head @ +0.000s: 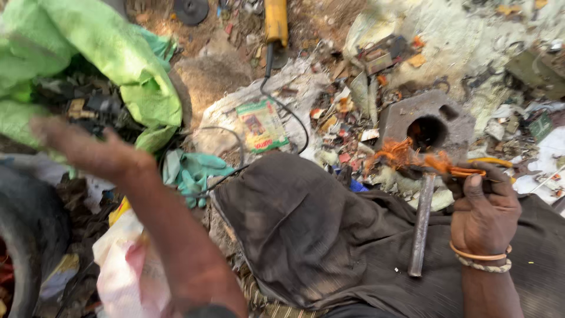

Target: The person sits on the ground and uses a metal rod to scrape and separate copper wire from a small orange insulated bundle. The person repeatedly pulls and twists the wire, removing insulation and collecting the copper strands.

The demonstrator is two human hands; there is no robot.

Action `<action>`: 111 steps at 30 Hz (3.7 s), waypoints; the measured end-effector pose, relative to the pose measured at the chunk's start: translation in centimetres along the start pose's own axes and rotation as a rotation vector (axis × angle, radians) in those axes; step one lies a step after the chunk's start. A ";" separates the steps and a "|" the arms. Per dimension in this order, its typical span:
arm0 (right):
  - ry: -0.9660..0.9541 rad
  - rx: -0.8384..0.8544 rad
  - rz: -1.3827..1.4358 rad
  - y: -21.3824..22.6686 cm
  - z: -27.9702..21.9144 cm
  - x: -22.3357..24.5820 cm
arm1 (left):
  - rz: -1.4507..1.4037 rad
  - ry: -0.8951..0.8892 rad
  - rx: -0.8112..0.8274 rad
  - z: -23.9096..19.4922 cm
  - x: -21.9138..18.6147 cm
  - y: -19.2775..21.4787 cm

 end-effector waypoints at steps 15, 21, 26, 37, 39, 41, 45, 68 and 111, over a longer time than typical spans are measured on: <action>0.070 0.224 0.004 -0.5 -1.8 3.5 | 0.237 -0.381 1.548 -37.7 -3.4 -17.3; 0.125 0.261 0.142 0.8 -2.0 3.9 | 0.311 -0.525 1.496 -41.3 -3.5 -17.9; 0.031 0.371 0.077 0.5 -0.9 2.0 | 0.105 0.043 1.367 -42.3 -2.7 -18.0; -0.066 0.739 -0.340 0.5 -4.1 -2.6 | -0.423 0.669 0.629 -40.0 0.7 -19.7; -0.230 0.656 -0.247 0.3 -3.8 -2.7 | -0.527 0.674 0.699 -39.8 0.4 -20.3; -0.338 0.536 -0.153 0.7 -3.8 -2.3 | -0.615 0.720 0.769 -39.9 0.2 -20.3; -0.258 0.312 -0.085 1.7 -2.4 -0.4 | -0.684 0.806 0.881 -40.4 0.3 -20.0; 0.632 0.202 -0.766 1.6 -2.0 8.8 | -0.286 1.103 1.266 -45.0 6.4 -18.5; 0.335 0.013 -0.660 2.5 -1.9 4.7 | 0.457 -0.205 1.361 -44.8 -1.9 -19.4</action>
Point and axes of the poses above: each hand's wrist, its own z-axis towards the middle knuckle, its own y-axis out of the back of the hand, x = y × z, the point moved 6 cm from there along z, towards the middle knuckle, and after that the axes turned 2 degrees about -x, right-handed, at the moved point
